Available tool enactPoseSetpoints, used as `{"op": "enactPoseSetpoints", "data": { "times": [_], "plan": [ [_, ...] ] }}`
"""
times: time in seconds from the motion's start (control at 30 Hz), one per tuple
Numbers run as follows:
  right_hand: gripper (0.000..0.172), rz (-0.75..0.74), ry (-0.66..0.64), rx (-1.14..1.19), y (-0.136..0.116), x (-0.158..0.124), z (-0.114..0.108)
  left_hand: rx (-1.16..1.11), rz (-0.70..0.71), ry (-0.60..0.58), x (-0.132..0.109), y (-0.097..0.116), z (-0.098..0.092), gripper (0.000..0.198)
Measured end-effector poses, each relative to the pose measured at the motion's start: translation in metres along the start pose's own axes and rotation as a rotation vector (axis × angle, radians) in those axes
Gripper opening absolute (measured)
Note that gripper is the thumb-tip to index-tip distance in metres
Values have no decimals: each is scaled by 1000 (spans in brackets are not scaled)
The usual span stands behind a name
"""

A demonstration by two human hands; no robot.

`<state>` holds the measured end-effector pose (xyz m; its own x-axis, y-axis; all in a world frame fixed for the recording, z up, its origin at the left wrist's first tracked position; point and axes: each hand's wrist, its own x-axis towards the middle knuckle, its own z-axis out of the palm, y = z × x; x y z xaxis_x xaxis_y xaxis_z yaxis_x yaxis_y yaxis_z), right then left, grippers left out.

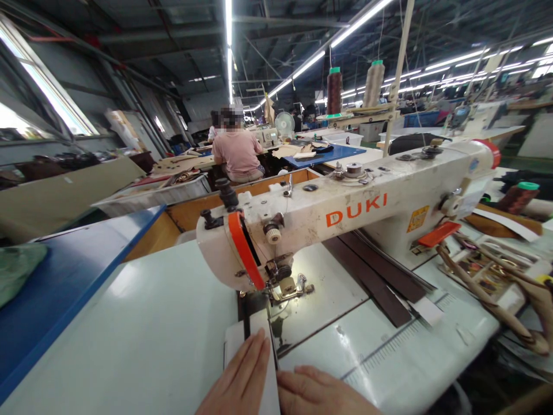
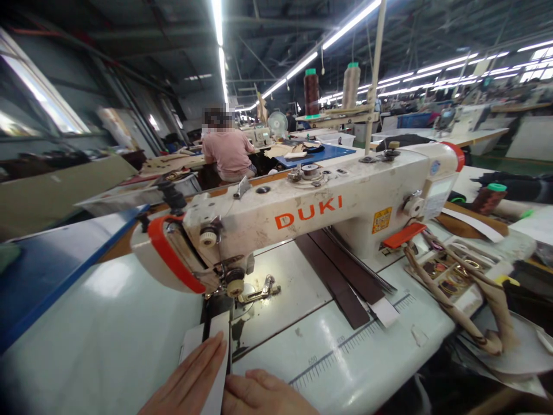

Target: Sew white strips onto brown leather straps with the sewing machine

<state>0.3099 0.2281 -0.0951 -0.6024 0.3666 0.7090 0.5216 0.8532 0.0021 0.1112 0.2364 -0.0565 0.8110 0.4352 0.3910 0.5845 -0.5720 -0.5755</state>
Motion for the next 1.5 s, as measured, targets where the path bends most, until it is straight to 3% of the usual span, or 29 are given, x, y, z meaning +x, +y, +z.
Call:
{"op": "enactPoseSetpoints", "data": {
  "times": [0.13,0.3,0.43,0.6,0.73,0.8,0.9,1.0,1.2,1.5],
  "plan": [
    [26,-21,-32,25,2,1,-6,8,-1,21,-3,1,2,69],
    [25,-68,-50,47,4,-1,-11,-42,-31,-34,1,0,-8,62],
    [21,-92,-168,59,4,3,-20,-52,-33,-52,5,1,-12,54],
    [18,-40,-312,140,0,12,-43,-74,-85,-21,4,3,-2,53],
    [17,65,-490,238,-2,22,-68,-138,-102,-33,8,1,-2,50],
    [11,129,-518,224,-1,26,-74,-185,-118,-44,10,-1,-6,48],
    [9,129,-442,168,3,32,-72,-228,-169,-96,12,-2,-11,48],
    [9,16,-362,118,11,36,-61,-203,-167,-108,13,-2,-14,46],
    [18,-142,-384,112,23,40,-44,-192,-165,-110,13,0,-15,38],
    [20,-211,-356,111,31,42,-38,-107,-131,46,16,-1,-3,36]
  ]
}}
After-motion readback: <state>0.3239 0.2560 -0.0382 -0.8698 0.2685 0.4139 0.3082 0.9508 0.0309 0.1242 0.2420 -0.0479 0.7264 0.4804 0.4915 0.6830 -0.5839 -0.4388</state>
